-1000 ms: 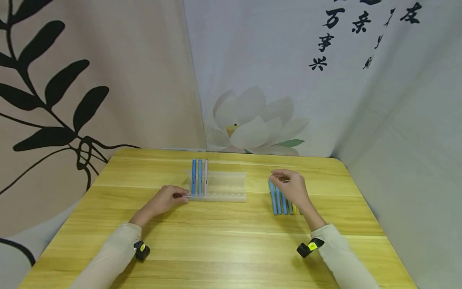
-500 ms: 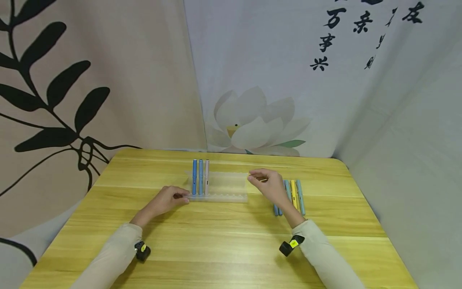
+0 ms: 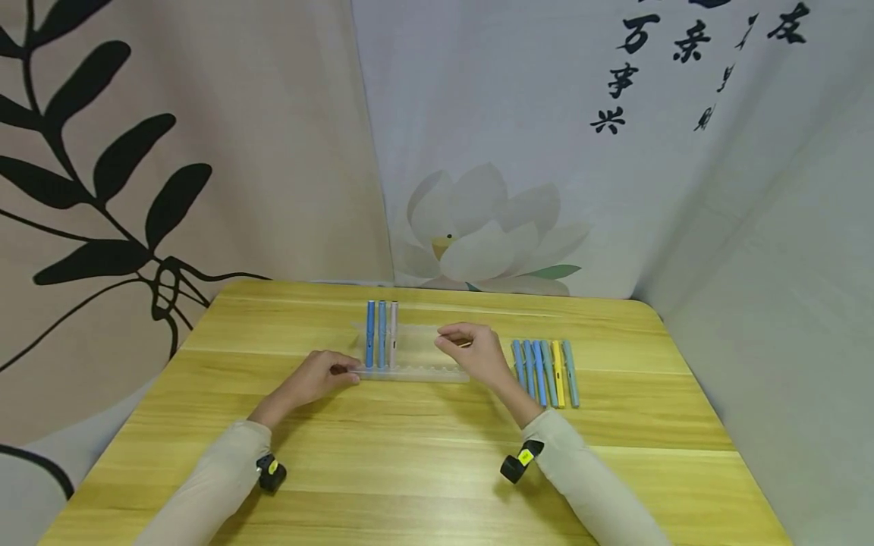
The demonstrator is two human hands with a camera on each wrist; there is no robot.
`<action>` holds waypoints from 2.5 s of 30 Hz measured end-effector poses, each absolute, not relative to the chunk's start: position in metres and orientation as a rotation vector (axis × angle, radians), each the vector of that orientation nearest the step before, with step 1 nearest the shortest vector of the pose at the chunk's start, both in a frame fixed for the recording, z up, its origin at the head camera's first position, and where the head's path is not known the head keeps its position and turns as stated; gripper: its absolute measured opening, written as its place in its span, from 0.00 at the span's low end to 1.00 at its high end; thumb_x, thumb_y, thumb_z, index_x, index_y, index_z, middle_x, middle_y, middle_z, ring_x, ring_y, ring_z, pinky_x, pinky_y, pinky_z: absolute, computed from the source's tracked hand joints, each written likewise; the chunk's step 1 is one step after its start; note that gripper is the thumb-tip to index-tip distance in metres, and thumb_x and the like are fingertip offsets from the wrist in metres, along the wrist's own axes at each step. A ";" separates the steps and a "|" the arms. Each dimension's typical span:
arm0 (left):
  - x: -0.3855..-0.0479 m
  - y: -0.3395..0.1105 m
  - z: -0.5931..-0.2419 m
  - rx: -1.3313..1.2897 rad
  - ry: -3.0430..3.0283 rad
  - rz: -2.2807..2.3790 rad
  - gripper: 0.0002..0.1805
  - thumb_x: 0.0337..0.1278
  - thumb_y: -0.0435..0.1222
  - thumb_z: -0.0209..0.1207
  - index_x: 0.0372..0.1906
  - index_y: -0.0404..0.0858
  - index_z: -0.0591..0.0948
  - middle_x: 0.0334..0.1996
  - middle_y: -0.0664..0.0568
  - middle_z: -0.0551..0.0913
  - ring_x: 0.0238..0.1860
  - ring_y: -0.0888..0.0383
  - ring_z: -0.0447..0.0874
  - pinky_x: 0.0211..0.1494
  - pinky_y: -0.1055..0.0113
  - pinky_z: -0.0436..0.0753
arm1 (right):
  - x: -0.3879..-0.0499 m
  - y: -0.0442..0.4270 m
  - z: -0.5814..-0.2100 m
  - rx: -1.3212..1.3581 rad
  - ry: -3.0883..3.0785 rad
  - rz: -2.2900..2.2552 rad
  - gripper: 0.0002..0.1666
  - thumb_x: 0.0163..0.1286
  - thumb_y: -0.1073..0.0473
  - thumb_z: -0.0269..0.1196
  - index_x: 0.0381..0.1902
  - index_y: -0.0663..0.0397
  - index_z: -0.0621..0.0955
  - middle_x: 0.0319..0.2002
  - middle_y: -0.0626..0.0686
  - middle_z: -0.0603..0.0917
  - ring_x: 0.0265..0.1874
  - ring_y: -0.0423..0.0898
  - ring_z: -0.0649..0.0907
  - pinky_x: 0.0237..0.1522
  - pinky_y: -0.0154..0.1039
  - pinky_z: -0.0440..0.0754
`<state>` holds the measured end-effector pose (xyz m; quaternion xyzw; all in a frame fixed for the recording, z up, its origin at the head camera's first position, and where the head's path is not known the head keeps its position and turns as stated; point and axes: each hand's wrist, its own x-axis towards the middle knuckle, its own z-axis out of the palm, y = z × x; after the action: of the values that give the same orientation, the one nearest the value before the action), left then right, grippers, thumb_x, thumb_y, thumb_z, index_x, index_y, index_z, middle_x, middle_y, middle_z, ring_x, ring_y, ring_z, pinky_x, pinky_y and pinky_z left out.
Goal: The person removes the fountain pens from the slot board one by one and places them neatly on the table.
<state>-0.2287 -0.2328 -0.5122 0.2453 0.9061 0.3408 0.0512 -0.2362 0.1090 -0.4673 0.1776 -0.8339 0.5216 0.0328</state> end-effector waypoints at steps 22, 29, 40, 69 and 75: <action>-0.228 -0.231 -0.511 0.725 2.743 1.059 0.17 0.67 0.38 0.66 0.56 0.34 0.86 0.46 0.48 0.89 0.42 0.59 0.86 0.46 0.66 0.85 | -0.250 0.049 -0.493 0.573 -2.617 1.650 0.16 0.72 0.56 0.68 0.52 0.60 0.88 0.44 0.53 0.91 0.41 0.47 0.88 0.40 0.37 0.87; -0.228 -0.231 -0.512 0.725 2.751 1.057 0.16 0.67 0.37 0.66 0.55 0.34 0.87 0.46 0.48 0.89 0.42 0.59 0.86 0.45 0.67 0.84 | -0.254 0.035 -0.499 0.496 -2.635 1.657 0.15 0.70 0.53 0.70 0.49 0.55 0.89 0.44 0.52 0.91 0.40 0.45 0.89 0.35 0.35 0.86; -0.228 -0.230 -0.511 0.703 2.750 1.052 0.17 0.67 0.37 0.66 0.55 0.34 0.87 0.48 0.47 0.89 0.44 0.57 0.87 0.47 0.63 0.86 | -0.255 0.025 -0.502 0.454 -2.656 1.695 0.12 0.69 0.57 0.71 0.46 0.57 0.90 0.41 0.52 0.91 0.38 0.43 0.89 0.37 0.34 0.86; -0.230 -0.230 -0.513 0.724 2.762 1.052 0.16 0.65 0.37 0.67 0.54 0.34 0.87 0.47 0.47 0.89 0.42 0.58 0.87 0.46 0.62 0.86 | -0.254 0.025 -0.493 0.475 -2.561 1.673 0.11 0.69 0.57 0.70 0.46 0.57 0.89 0.39 0.51 0.91 0.36 0.42 0.88 0.38 0.35 0.86; -0.230 -0.231 -0.514 0.750 2.763 1.051 0.16 0.66 0.37 0.66 0.54 0.33 0.87 0.47 0.46 0.89 0.43 0.56 0.88 0.47 0.62 0.86 | -0.250 0.029 -0.486 0.493 -2.557 1.623 0.12 0.71 0.55 0.69 0.47 0.55 0.89 0.40 0.50 0.91 0.37 0.42 0.88 0.40 0.36 0.86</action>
<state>-0.2296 -0.2307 -0.5139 0.2457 0.9050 0.3444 0.0457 -0.2502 0.0290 -0.4858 0.1605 -0.8328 0.5286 0.0364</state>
